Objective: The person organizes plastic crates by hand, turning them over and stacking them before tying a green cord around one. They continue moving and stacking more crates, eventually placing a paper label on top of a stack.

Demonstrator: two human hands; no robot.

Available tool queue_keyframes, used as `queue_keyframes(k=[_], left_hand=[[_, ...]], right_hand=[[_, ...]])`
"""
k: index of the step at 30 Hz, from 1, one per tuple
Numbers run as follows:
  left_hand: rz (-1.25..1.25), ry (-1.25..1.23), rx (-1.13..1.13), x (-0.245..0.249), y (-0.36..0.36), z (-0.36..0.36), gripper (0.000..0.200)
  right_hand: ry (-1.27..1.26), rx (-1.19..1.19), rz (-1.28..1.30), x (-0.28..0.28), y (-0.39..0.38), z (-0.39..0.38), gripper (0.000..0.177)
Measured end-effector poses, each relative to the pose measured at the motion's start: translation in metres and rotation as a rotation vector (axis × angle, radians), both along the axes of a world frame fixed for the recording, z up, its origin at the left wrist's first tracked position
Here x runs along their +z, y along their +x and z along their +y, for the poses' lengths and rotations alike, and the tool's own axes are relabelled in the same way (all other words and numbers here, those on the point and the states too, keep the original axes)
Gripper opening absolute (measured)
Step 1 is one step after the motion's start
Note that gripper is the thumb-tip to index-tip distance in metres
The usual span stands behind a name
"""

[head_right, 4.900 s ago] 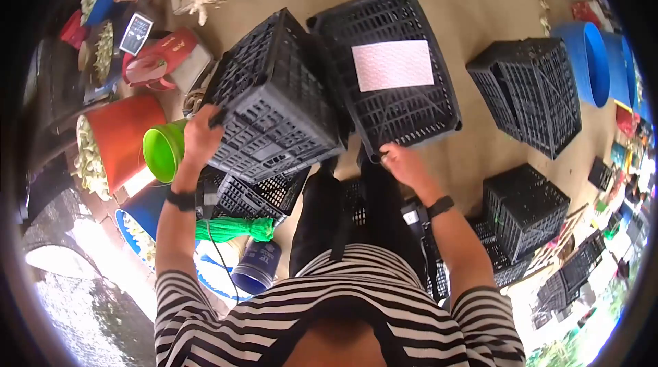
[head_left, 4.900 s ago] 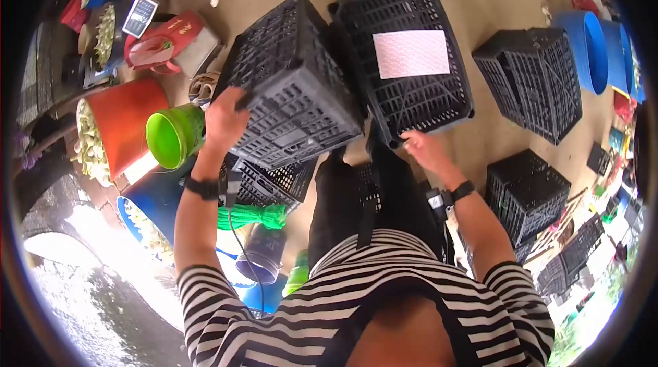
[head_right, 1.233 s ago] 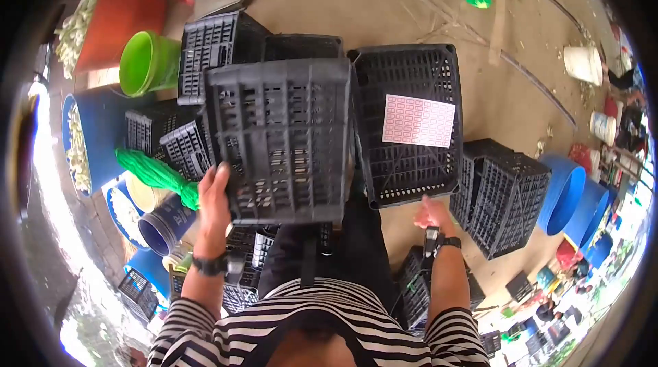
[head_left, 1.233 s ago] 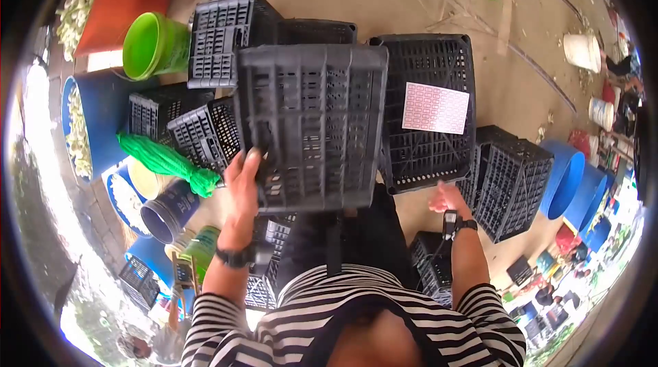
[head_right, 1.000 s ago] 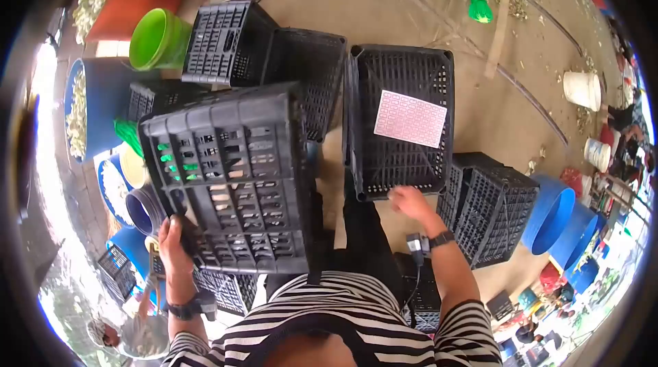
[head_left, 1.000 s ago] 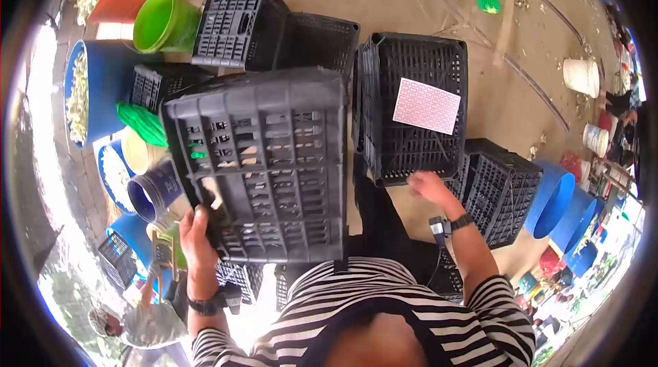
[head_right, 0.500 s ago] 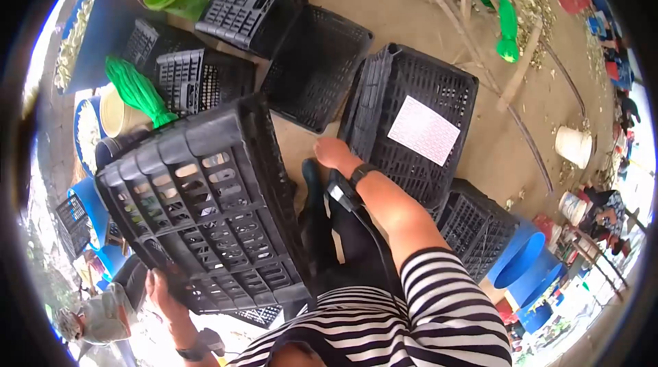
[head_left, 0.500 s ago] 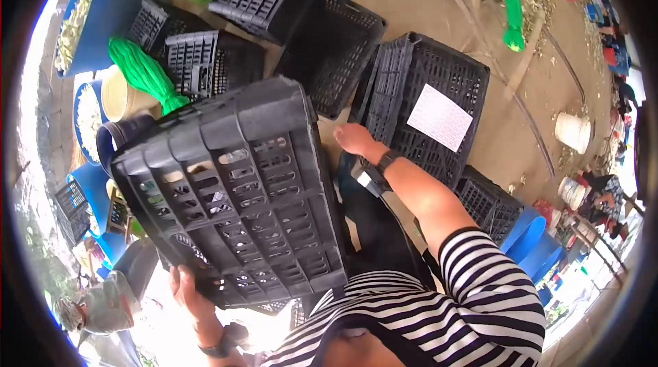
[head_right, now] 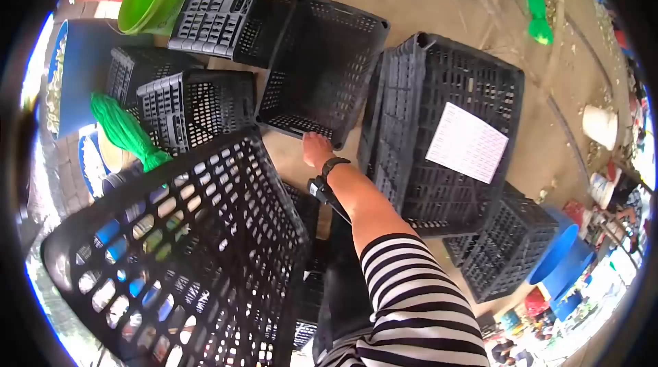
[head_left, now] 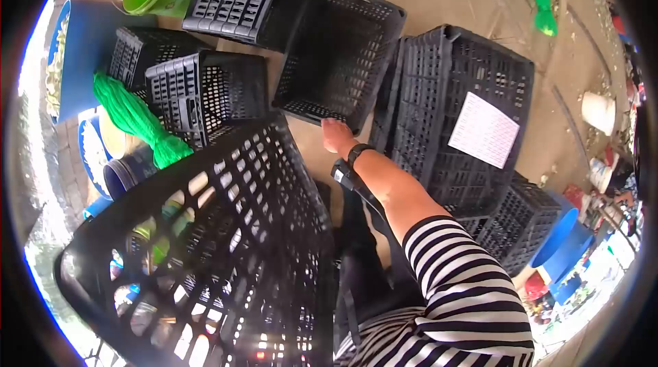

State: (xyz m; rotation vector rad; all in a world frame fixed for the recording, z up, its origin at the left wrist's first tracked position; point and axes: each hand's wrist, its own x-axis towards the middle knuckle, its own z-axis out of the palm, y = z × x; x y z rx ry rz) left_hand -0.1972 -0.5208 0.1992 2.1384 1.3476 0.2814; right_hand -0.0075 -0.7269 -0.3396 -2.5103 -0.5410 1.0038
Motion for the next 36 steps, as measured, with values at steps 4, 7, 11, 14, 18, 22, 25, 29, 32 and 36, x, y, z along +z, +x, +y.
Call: queue_keyframes(k=[4,7,11,14,18,22,25,29,32,36], left_hand=[[0.040,-0.031,-0.008,0.006,0.006,0.010,0.039],[0.034,-0.063,0.003,0.007,0.006,0.013,0.039],[0.011,-0.137,0.009,0.009,-0.009,0.007,0.038],[-0.058,-0.218,0.016,0.015,-0.030,-0.001,0.038],[-0.203,-0.295,0.076,0.014,-0.039,-0.014,0.037],[-0.268,-0.370,0.025,0.011,-0.015,-0.030,0.049],[-0.298,-0.350,0.003,0.005,-0.012,-0.034,0.052],[-0.330,-0.602,-0.130,0.013,-0.016,-0.030,0.042],[-0.309,-0.522,-0.029,0.019,-0.007,-0.047,0.039],[-0.242,-0.412,0.169,0.042,0.012,-0.064,0.038]], right_hand=[[-0.072,-0.047,-0.049,-0.031,-0.002,0.009,0.030],[-0.130,-0.001,0.060,-0.061,0.011,0.011,0.029],[-0.033,0.192,-0.026,-0.015,0.026,-0.008,0.017],[0.042,0.092,-0.095,0.057,0.050,-0.031,0.021],[0.239,-0.119,-0.076,0.149,0.110,-0.054,0.025],[0.392,-0.242,0.133,0.170,0.164,-0.066,0.025],[0.443,-0.261,0.200,0.169,0.179,-0.067,0.022],[0.543,-0.303,0.195,0.162,0.187,-0.067,0.020],[0.582,-0.337,0.193,0.160,0.178,-0.069,0.020],[0.522,-0.307,0.129,0.187,0.179,-0.061,0.021]])
